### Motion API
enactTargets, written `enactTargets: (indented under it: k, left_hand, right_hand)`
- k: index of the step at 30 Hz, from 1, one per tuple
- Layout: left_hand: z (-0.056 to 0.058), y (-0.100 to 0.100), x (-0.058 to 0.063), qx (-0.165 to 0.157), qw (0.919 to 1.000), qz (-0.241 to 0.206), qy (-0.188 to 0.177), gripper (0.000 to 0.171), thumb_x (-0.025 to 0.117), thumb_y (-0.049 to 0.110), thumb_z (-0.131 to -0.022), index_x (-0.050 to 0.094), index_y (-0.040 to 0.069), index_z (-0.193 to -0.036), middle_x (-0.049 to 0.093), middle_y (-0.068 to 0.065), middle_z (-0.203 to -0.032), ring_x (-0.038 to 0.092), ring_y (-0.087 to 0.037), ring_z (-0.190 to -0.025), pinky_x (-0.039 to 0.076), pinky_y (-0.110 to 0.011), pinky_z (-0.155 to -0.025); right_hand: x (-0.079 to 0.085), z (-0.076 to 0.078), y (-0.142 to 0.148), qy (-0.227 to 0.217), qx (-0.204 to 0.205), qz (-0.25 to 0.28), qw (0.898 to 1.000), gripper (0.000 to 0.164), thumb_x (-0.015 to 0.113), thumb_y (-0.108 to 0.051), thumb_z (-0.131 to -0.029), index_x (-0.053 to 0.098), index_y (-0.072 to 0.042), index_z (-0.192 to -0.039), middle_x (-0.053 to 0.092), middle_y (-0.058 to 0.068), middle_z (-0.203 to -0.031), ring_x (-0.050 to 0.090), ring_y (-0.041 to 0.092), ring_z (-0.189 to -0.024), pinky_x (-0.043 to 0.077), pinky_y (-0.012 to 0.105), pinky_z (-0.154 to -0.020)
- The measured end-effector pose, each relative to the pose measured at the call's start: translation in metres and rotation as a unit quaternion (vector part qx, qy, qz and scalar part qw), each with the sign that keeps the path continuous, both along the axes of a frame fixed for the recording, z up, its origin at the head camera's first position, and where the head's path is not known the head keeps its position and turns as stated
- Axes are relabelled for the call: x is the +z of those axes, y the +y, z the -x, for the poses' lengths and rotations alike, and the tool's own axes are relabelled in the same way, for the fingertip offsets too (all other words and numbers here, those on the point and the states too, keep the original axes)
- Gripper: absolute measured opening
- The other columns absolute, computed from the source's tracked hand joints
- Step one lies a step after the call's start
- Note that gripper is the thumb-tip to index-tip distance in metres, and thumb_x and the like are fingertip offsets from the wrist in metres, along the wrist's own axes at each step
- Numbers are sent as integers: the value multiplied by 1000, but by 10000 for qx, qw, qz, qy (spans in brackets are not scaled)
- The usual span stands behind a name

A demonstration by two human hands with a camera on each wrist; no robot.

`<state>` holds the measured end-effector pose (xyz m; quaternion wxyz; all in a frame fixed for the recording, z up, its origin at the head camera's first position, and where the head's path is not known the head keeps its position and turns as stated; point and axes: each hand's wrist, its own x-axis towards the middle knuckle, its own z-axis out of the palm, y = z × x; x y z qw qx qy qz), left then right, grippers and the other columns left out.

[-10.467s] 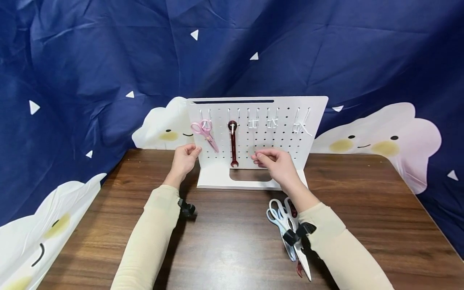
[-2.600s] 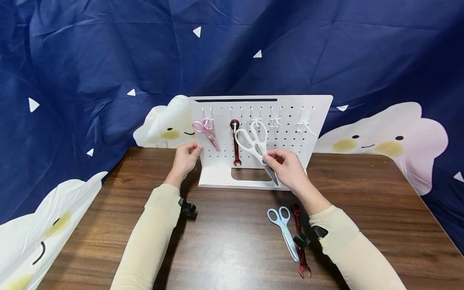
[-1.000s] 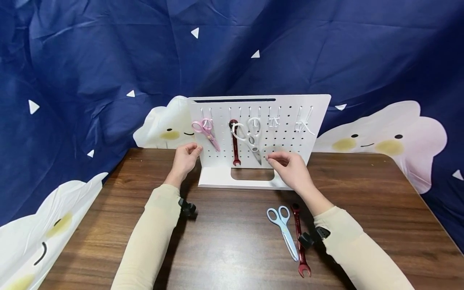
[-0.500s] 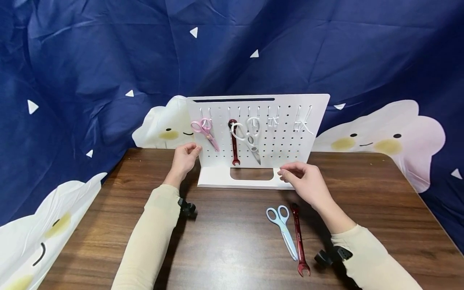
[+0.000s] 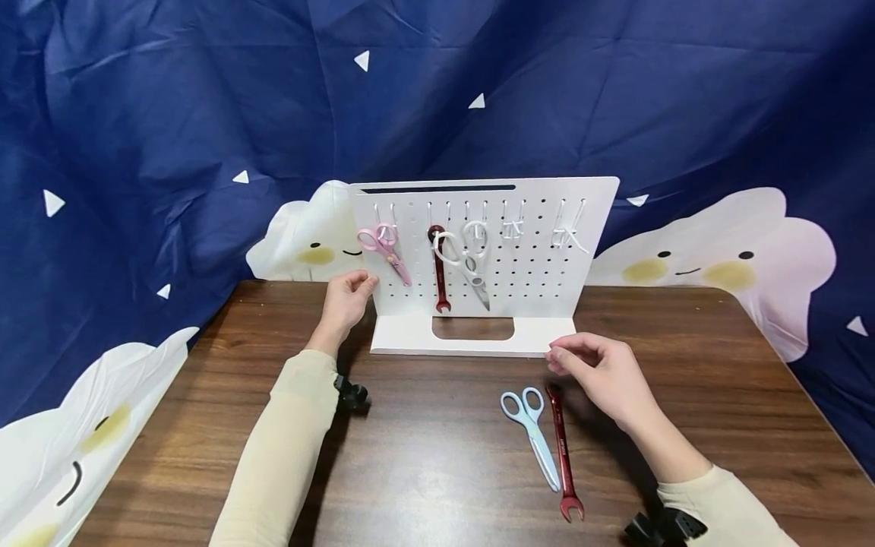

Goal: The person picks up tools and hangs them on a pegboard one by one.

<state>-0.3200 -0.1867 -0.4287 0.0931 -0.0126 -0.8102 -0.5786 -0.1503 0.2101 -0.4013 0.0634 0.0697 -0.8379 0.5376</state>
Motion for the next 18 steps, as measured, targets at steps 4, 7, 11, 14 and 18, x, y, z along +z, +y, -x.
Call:
enactTargets:
  k: [4, 7, 11, 14, 18]
  left_hand:
    - [0, 1, 0, 11, 10000, -90, 31, 22, 69, 10, -106, 75, -11, -111, 68, 4, -76, 62, -12, -78, 50, -15, -71]
    - [1, 2, -1, 1, 10000, -86, 43, 22, 69, 10, -106, 75, -11, -111, 68, 4, -75, 62, -12, -79, 51, -16, -71]
    - [1, 1, -1, -36, 10000, -23, 17, 23, 68, 11, -107, 74, -11, -112, 68, 4, -75, 62, -11, -78, 54, -20, -74]
    - [1, 1, 0, -35, 10000, -4, -33, 24, 68, 12, -107, 75, -10, -113, 68, 4, -77, 63, -9, -78, 57, -23, -78]
    - [0, 1, 0, -12, 9999, -100, -54, 24, 69, 11, -107, 75, -11, -114, 71, 1, -80, 63, -6, -78, 56, -18, -76]
  right_hand:
    - [-5, -9, 3, -124, 96, 69, 9999, 18, 72, -5, -103, 74, 9, -115, 81, 17, -96, 75, 4, -80, 63, 23, -75]
    - [-9, -16, 3, -168, 94, 97, 9998, 17, 71, -4, -103, 74, 10, -113, 82, 15, -95, 75, 3, -78, 63, 24, -73]
    - [-13, -26, 6, -288, 86, 28, 9995, 16, 72, -4, -103, 74, 9, -112, 81, 13, -93, 74, 4, -76, 63, 26, -72]
    - [-16, -32, 9, -448, 86, -119, 9989, 17, 73, -5, -102, 75, 8, -112, 81, 13, -92, 74, 6, -74, 63, 27, -70]
    - [-18, -39, 13, -710, 73, -276, 9971, 17, 74, -7, -101, 75, 6, -112, 80, 13, -90, 75, 11, -73, 63, 30, -69]
